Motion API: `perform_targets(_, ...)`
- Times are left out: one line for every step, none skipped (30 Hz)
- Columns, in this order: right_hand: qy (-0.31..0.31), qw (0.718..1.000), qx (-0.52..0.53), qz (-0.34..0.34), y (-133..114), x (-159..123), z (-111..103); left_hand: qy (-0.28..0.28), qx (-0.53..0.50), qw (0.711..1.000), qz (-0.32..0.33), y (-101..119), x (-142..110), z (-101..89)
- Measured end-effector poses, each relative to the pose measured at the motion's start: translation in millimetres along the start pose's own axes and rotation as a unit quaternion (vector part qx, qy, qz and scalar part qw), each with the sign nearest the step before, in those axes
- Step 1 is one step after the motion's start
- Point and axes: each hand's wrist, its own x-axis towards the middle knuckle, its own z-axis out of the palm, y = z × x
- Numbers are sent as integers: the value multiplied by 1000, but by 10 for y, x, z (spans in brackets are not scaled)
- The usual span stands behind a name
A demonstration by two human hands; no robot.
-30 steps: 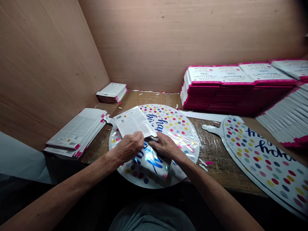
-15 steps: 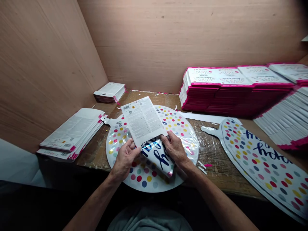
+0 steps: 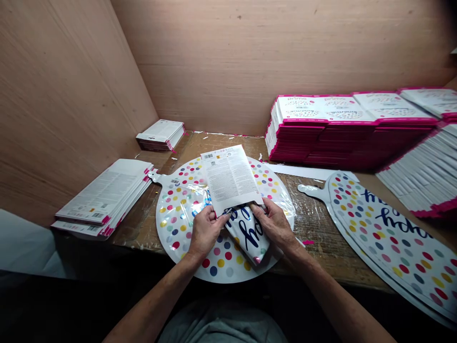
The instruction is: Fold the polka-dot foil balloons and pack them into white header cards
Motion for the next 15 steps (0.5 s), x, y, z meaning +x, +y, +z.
perform_targets(13,1000,-8,1,22,6,-17,-1,-3,1000,4,12,8,28)
perform_targets(25,1000,-15,0,38,13,-34,-10,-19,1000,8,31,13,48)
perform_targets(34,999,-17,-2,48,17,-52,-30,-45,999,6,53,16,59)
perform_targets(36,999,-10,-2,52,18,-71,-59,-76,995,-1,75,17,61)
perform_targets(30,1000,5,1,48,14,-91,-90,-103,991,-11,92,16,56)
perform_targets(15,1000,27,7,38,3,-112,-115,-121,986,-22,102,16,47)
perform_targets(-5,999,50,15,22,-13,-132,-129,-129,983,-32,104,16,38)
perform_targets(-22,997,69,20,3,-35,-151,-132,-128,982,-39,97,16,33)
perform_targets(-33,996,77,23,-18,-59,-168,-124,-122,984,-42,83,16,34)
perform_targets(-36,996,75,22,-39,-84,-183,-108,-112,987,-41,65,16,43)
perform_targets(-33,997,66,22,-57,-107,-195,-89,-98,990,-40,47,15,60)
perform_targets(-25,998,55,22,-70,-125,-204,-74,-82,993,-41,32,14,82)
perform_targets(-18,999,43,24,-78,-139,-211,-63,-61,995,-42,22,15,108)
perform_targets(-13,999,30,27,-79,-147,-216,-50,-34,997,-39,19,18,132)
perform_targets(-10,999,21,30,-75,-152,-219,-32,0,999,-29,22,25,153)
